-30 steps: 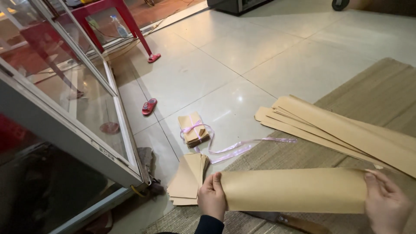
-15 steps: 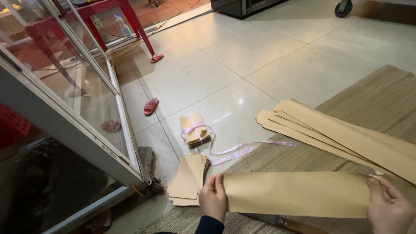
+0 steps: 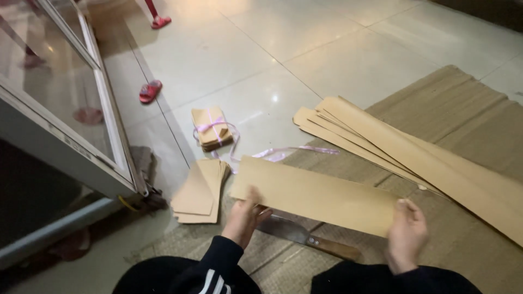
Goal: Fold and crease brown paper strips using a knife.
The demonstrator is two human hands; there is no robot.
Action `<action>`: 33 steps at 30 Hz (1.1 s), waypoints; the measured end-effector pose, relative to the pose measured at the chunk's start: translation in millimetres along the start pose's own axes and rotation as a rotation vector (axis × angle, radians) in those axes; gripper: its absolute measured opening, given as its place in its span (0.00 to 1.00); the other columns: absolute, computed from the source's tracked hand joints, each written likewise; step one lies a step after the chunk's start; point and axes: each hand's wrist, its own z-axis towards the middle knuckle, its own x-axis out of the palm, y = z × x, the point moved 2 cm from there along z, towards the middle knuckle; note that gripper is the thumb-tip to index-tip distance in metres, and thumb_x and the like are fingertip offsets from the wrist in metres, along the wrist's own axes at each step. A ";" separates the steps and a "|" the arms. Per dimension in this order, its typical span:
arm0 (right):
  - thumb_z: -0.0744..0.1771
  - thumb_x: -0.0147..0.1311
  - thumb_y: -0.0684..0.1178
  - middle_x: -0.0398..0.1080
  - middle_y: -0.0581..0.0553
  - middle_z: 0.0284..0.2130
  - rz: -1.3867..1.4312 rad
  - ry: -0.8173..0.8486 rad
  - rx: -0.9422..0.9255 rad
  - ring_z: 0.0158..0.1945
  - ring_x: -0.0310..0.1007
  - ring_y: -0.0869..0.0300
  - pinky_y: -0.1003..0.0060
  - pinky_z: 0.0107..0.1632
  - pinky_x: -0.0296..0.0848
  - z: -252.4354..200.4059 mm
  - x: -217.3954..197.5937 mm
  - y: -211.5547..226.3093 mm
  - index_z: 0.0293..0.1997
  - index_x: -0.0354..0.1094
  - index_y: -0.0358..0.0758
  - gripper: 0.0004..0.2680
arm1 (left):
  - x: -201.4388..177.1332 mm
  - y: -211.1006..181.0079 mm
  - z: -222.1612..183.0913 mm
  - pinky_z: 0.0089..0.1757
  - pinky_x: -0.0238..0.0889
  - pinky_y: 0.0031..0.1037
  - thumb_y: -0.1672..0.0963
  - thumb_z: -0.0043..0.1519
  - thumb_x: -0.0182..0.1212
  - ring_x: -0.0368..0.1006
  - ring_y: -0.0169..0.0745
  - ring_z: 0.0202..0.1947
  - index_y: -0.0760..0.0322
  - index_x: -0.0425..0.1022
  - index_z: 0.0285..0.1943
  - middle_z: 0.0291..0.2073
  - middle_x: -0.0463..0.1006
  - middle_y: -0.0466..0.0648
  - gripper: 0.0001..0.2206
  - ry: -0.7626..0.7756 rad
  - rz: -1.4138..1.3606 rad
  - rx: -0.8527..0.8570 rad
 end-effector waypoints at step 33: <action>0.66 0.61 0.57 0.82 0.50 0.35 -0.491 0.631 -0.517 0.26 0.72 0.64 0.70 0.26 0.70 -62.4 34.6 36.0 0.64 0.75 0.47 0.18 | -47.8 -31.9 22.9 0.43 0.75 0.27 0.51 0.67 0.63 0.80 0.37 0.39 0.67 0.84 0.46 0.42 0.87 0.53 0.14 -0.285 -0.057 0.256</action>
